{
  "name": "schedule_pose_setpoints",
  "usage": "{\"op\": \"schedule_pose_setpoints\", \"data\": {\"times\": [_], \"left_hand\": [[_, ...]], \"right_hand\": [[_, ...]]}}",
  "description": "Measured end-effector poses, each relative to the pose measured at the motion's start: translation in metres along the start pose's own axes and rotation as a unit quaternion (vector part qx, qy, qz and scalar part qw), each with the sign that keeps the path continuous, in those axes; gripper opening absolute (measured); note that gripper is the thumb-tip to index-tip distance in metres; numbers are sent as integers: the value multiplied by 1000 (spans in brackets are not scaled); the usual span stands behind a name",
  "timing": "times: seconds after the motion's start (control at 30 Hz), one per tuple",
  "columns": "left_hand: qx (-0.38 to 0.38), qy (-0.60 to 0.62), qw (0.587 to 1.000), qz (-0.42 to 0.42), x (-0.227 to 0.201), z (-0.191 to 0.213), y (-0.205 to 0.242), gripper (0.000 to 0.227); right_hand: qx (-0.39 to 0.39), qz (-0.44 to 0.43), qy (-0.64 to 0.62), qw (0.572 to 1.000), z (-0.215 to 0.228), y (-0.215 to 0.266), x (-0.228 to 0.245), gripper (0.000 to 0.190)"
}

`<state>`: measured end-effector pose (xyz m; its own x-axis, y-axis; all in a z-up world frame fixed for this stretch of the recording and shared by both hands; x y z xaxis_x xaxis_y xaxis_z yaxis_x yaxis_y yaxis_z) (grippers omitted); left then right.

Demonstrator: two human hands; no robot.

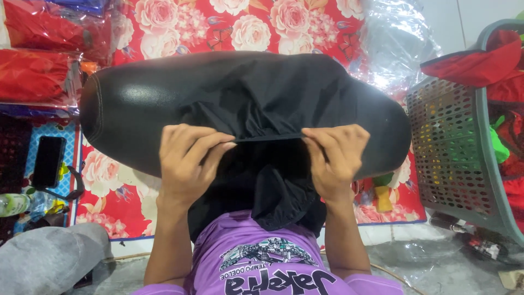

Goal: Fitting and adjusting a black elasticized protective cover onto a motorcycle seat by stretching and tucking the edges.

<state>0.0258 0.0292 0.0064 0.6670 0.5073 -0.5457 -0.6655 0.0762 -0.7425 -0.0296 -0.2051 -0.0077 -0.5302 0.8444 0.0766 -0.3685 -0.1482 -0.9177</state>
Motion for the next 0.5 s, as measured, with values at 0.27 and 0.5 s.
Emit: {"op": "schedule_pose_setpoints", "data": {"times": [0.27,0.5], "left_hand": [[221,80,955,183,18,-2,3,29],[215,203,904,309,67,-7,22,38]], "right_hand": [[159,-120,-201,959,-1,-3,-8,13],[115,-278,-306,903,-1,27,-42,17]]}}
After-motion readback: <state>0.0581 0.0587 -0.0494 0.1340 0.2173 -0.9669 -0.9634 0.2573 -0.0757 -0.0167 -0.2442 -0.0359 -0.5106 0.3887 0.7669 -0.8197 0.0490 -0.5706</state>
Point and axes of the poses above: each hand's wrist, its own y-axis away from the middle knuckle, its own z-axis out of the back of the hand, x = y × z, the point moved 2 cm from there along -y, towards the middle knuckle, and after that the axes turned 13 degrees about z, right-handed, at the moved point
